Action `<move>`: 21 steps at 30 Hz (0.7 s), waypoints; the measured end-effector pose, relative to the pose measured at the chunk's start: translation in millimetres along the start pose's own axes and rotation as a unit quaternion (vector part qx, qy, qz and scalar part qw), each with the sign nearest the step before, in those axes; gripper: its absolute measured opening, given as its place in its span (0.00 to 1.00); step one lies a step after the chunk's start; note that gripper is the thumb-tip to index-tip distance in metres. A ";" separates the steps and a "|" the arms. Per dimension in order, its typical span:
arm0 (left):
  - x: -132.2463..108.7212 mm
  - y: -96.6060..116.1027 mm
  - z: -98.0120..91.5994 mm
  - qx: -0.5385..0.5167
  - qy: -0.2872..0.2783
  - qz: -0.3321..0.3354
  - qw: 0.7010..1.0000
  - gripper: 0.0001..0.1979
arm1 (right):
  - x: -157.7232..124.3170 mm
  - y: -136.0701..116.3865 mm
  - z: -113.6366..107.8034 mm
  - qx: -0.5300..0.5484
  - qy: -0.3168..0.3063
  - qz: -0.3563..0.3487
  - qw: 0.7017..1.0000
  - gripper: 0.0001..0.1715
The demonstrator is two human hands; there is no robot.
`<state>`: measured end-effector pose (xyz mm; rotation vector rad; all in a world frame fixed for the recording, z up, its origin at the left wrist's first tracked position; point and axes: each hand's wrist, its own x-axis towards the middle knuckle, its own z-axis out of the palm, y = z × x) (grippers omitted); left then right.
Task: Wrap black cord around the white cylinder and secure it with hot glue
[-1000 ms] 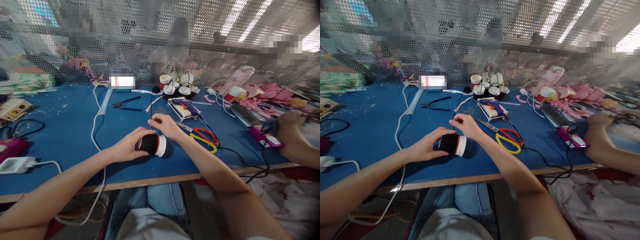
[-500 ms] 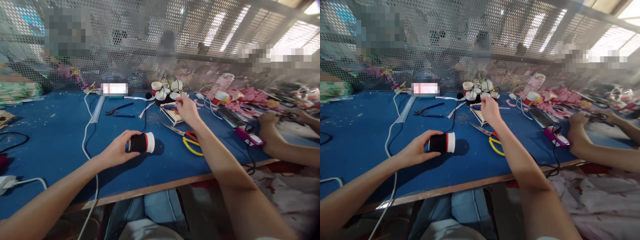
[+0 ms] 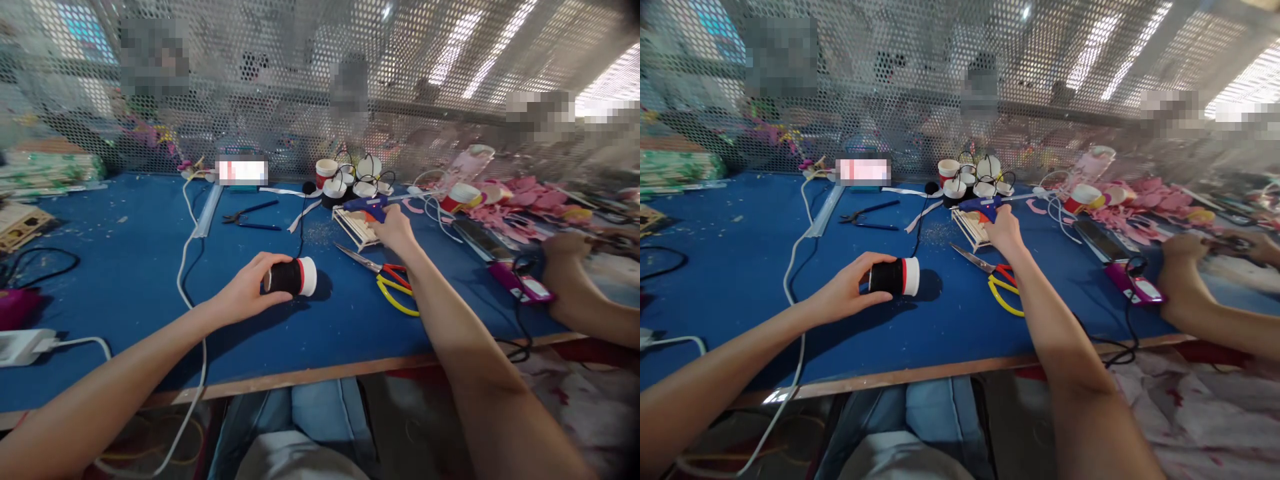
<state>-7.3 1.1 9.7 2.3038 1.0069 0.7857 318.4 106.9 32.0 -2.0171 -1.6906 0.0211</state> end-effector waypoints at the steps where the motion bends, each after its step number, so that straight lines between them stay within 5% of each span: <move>1: 0.0 -0.1 -0.1 -0.004 0.002 0.002 1.000 0.25 | -2.8 -1.4 -2.4 0.023 0.018 0.011 1.000 0.29; 4: 1.0 -0.3 -1.3 -0.005 0.017 0.021 1.000 0.22 | -16.8 -12.8 -12.5 0.171 -0.004 0.038 0.985 0.23; 7: 2.7 -2.1 -3.4 0.004 0.044 0.040 0.998 0.21 | -39.9 -31.0 -24.4 0.286 -0.119 0.026 0.951 0.11; 11: 4.0 -6.3 -4.6 0.026 0.065 0.038 0.997 0.21 | -76.0 -53.2 -31.8 0.298 -0.182 -0.080 0.934 0.14; 14: 4.0 -8.3 -4.0 0.045 0.074 0.041 0.995 0.21 | -97.0 -62.7 -30.0 0.324 -0.213 -0.077 0.919 0.16; 21: 3.6 -9.0 -3.1 0.069 0.074 0.052 0.993 0.18 | -111.5 -59.5 -23.4 0.234 -0.184 -0.111 0.948 0.12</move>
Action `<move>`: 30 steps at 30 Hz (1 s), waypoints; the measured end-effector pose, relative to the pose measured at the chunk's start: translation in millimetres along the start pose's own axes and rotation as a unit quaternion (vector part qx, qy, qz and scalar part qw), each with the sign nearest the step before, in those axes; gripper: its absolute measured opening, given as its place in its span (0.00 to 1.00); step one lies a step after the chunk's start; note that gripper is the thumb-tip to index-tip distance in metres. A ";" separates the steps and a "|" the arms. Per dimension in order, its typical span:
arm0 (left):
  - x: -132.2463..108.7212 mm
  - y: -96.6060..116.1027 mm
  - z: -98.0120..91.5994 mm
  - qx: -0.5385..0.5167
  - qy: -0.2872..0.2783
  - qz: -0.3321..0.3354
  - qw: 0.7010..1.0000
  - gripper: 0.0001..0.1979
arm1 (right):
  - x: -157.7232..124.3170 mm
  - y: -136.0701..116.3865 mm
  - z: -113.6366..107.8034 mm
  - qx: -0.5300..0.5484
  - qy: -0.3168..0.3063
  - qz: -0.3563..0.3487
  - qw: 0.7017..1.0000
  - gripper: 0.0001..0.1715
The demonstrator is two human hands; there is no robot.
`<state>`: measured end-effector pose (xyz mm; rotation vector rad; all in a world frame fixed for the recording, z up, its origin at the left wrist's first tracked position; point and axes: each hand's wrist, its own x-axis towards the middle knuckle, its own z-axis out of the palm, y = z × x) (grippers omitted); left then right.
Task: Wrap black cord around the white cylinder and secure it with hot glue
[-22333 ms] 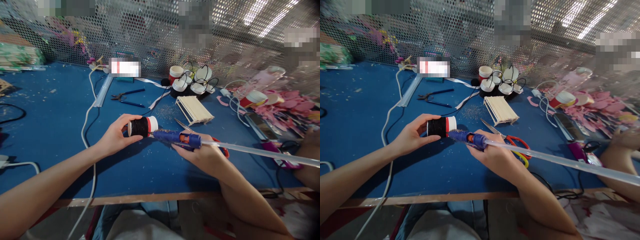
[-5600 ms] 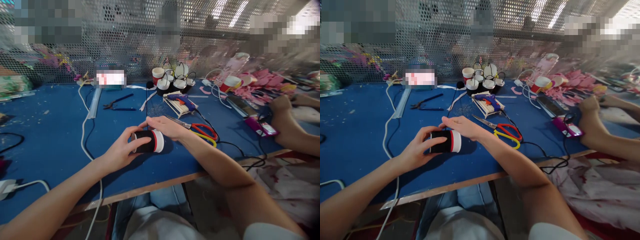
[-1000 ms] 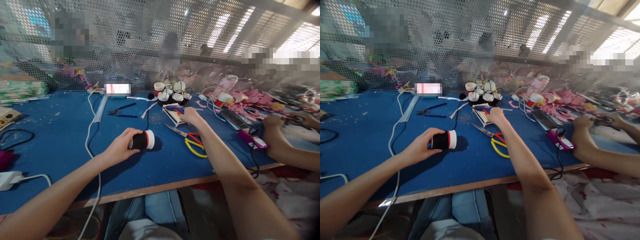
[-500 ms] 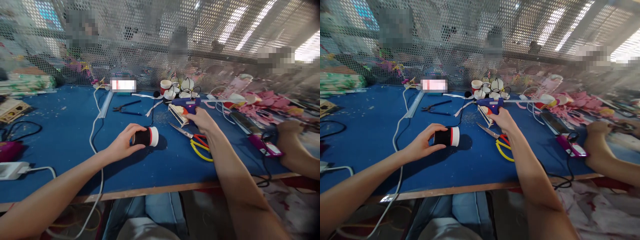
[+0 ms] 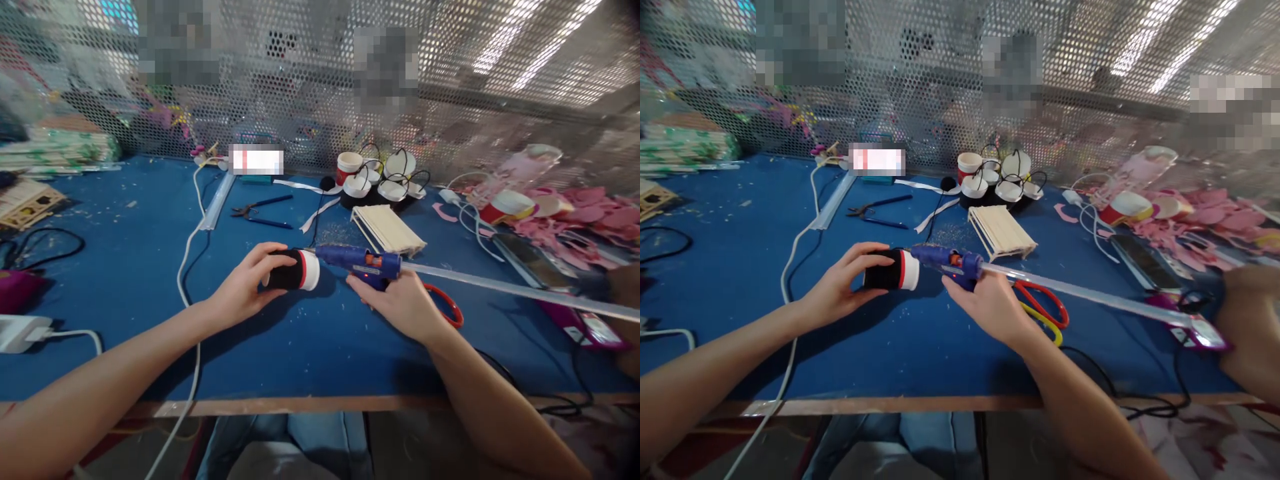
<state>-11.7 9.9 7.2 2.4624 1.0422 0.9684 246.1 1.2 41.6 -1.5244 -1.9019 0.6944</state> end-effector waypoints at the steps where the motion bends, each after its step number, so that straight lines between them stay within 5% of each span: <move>1: 0.1 -0.2 0.0 0.002 0.001 0.002 1.000 0.18 | -0.3 1.0 0.2 -0.011 -0.002 0.001 1.000 0.13; 16: -0.3 0.2 0.7 -0.014 0.002 -0.002 1.000 0.20 | -3.1 -4.6 1.7 -0.058 0.008 -0.006 0.998 0.12; 30: -1.6 -5.2 4.1 -0.127 0.035 -0.118 0.984 0.24 | -7.2 -6.1 0.6 -0.090 0.011 -0.079 0.993 0.11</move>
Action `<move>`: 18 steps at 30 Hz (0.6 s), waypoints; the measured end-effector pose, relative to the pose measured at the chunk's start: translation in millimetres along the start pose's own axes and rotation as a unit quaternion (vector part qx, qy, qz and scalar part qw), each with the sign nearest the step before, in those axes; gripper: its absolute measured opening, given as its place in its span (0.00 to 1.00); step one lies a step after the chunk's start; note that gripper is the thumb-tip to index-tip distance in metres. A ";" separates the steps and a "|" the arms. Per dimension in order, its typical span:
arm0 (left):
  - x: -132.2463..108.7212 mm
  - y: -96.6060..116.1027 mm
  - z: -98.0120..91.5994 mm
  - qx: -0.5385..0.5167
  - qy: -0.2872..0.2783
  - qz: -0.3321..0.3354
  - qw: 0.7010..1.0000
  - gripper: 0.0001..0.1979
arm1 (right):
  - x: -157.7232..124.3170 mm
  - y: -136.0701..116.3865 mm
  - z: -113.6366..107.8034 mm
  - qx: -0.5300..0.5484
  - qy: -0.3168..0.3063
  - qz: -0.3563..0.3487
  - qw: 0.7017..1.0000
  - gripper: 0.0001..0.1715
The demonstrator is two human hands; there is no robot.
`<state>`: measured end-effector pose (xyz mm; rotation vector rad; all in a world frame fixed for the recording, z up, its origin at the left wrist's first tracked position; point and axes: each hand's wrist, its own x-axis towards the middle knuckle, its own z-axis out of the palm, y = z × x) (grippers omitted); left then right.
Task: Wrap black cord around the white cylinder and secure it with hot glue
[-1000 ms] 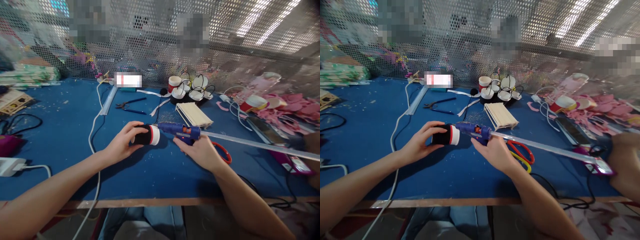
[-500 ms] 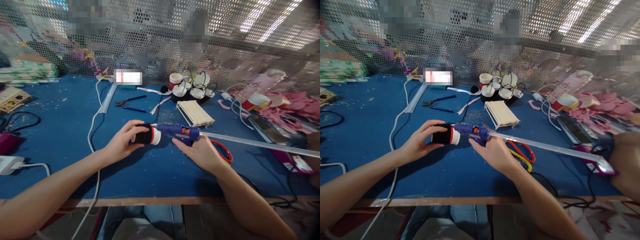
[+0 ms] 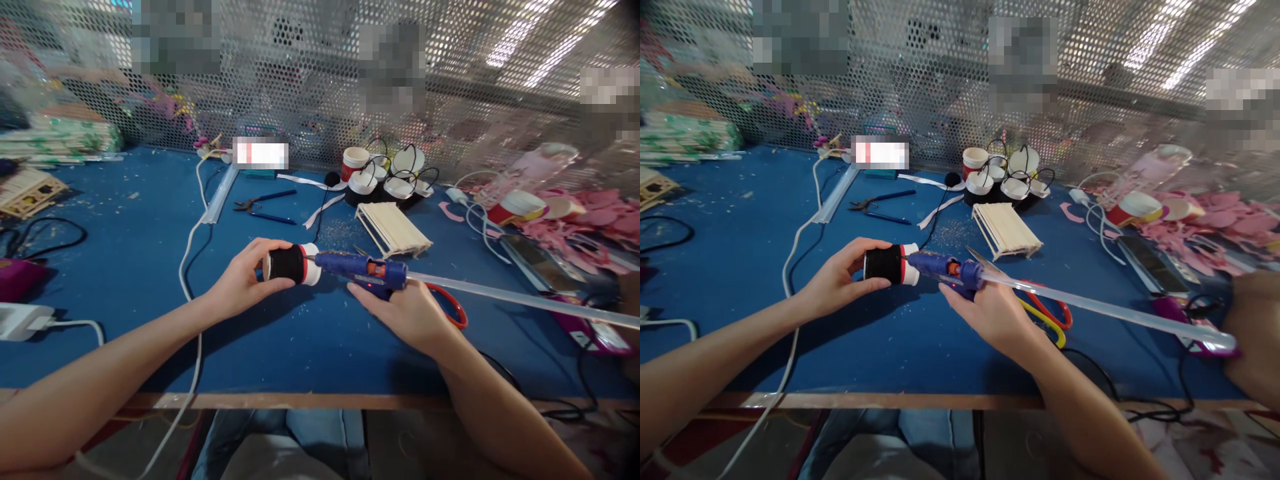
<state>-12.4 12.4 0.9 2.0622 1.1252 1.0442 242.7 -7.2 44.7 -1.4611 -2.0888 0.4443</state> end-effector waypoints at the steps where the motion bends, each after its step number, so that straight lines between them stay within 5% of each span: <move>1: 0.3 -0.6 0.1 -0.007 0.002 -0.013 1.000 0.24 | -0.6 0.5 -0.1 -0.007 -0.005 -0.007 1.000 0.12; 8: 1.3 -1.6 -0.4 -0.035 0.000 -0.068 0.997 0.26 | -3.9 3.9 0.0 -0.043 -0.006 -0.038 0.998 0.13; 18: 2.5 -3.0 -0.3 -0.019 0.011 -0.063 0.998 0.25 | -5.6 0.6 -2.8 -0.062 -0.017 -0.035 0.997 0.14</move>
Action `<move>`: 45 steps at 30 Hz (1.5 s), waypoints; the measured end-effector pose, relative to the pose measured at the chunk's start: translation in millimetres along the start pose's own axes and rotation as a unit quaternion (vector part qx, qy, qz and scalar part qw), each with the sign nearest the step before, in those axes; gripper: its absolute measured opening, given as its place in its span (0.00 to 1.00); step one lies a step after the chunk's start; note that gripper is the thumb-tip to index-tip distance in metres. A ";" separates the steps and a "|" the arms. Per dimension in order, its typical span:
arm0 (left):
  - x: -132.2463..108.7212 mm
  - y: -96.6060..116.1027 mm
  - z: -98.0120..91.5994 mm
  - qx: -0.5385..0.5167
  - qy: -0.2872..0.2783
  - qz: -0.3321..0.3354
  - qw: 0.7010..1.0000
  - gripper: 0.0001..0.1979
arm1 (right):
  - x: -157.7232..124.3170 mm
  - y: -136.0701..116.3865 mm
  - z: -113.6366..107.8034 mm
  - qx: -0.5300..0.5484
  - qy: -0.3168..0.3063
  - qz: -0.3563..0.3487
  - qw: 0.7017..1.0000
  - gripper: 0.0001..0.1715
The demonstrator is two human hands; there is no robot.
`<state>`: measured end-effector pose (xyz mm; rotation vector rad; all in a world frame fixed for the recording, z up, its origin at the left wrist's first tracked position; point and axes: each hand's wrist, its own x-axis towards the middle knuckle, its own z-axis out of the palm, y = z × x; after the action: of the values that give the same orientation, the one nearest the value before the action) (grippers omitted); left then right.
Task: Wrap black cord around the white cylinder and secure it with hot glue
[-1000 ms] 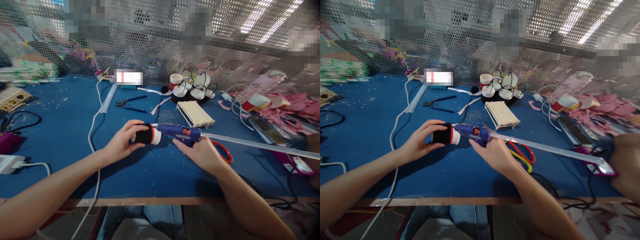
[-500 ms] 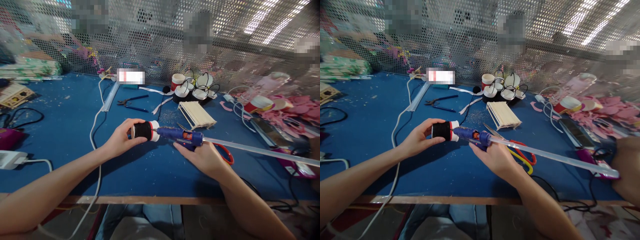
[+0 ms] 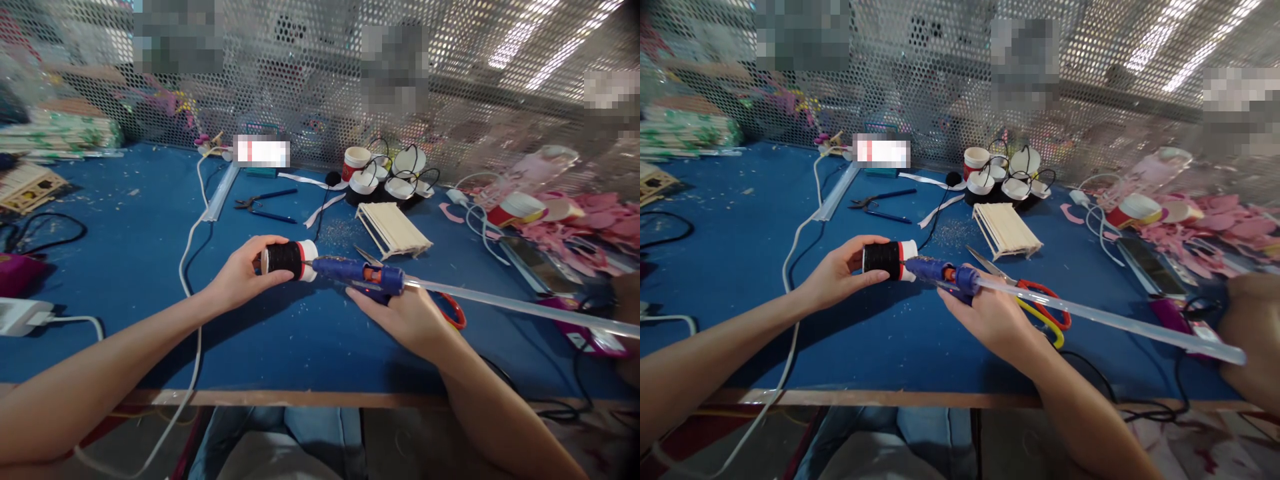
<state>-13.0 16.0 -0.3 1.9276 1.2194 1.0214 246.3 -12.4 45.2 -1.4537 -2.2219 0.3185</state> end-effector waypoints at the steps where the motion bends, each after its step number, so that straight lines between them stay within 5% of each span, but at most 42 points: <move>1: -0.3 -0.2 0.2 0.000 -0.004 0.009 1.000 0.25 | 0.1 0.7 0.6 -0.003 0.004 0.001 1.000 0.14; 11: -3.2 7.8 -0.1 0.067 -0.020 0.138 0.988 0.22 | 5.1 -2.1 -0.4 0.022 0.020 0.018 0.999 0.14; 19: -7.3 12.5 2.0 0.111 -0.045 0.175 0.977 0.19 | 7.6 0.5 0.2 0.037 0.000 0.063 0.997 0.15; 27: -4.0 6.1 0.2 0.054 -0.025 0.131 0.990 0.21 | 6.0 -4.1 -3.1 0.049 0.003 0.061 0.997 0.15; 37: -0.5 6.3 1.4 -0.090 -0.017 -0.058 0.994 0.24 | -1.5 -0.7 -2.9 0.012 -0.030 0.026 0.999 0.16; 45: -3.8 2.2 2.4 -0.005 -0.002 0.064 0.998 0.24 | 2.7 -2.8 -3.6 0.037 0.004 0.043 0.998 0.14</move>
<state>-11.1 11.4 -0.8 2.0210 1.0971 1.0864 245.0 -11.3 50.2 -1.5116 -2.1210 0.4183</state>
